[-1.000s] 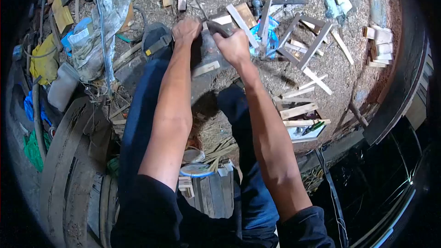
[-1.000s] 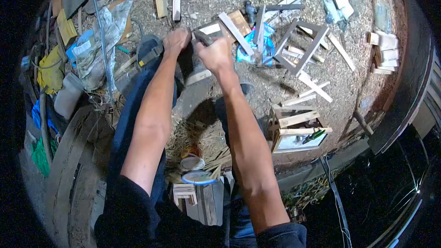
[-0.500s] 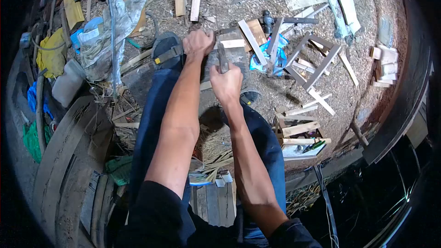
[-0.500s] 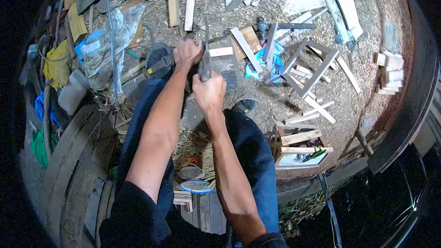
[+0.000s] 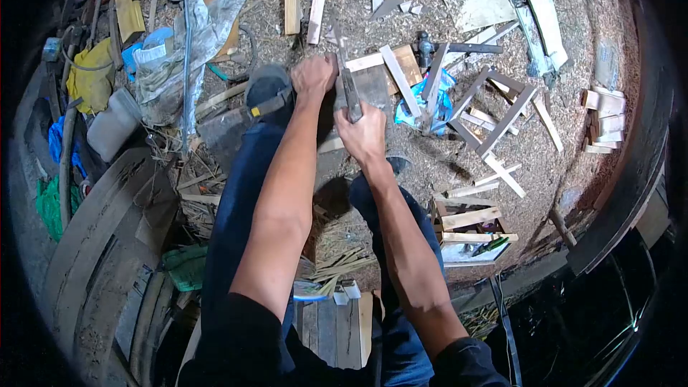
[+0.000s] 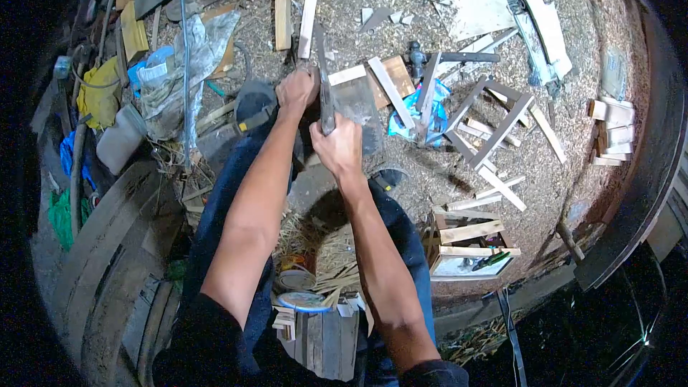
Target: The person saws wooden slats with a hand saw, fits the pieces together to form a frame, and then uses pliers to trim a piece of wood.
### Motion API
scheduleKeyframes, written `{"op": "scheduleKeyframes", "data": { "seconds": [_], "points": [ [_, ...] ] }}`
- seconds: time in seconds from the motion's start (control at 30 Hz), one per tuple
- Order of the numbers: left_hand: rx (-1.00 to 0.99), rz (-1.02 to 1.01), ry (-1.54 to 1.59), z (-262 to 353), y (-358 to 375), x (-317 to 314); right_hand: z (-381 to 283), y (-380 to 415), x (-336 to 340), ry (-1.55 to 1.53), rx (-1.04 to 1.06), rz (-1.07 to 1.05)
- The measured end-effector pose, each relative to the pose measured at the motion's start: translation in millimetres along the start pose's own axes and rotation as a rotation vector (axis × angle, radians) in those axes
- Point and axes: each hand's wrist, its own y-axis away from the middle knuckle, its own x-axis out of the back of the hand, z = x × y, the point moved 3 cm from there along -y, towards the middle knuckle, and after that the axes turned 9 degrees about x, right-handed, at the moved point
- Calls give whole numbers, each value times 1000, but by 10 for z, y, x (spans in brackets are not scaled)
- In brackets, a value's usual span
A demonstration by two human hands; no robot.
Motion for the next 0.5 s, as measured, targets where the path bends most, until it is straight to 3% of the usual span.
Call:
{"op": "scheduleKeyframes", "data": {
  "seconds": [0.07, 0.13, 0.23, 0.5],
  "points": [
    [84, -35, -17, 34, 40, -11, 31, -98, 55, 20, -12, -15],
    [63, -21, 17, 78, 166, 18, -73, -102, 137, -126, -204, -83],
    [14, 94, 57, 30, 194, -105, 11, 87, 56, -84, -159, -69],
    [42, 111, 49, 29, 1, -219, 64, 7, -90, -53, -179, -33]
  ]
}}
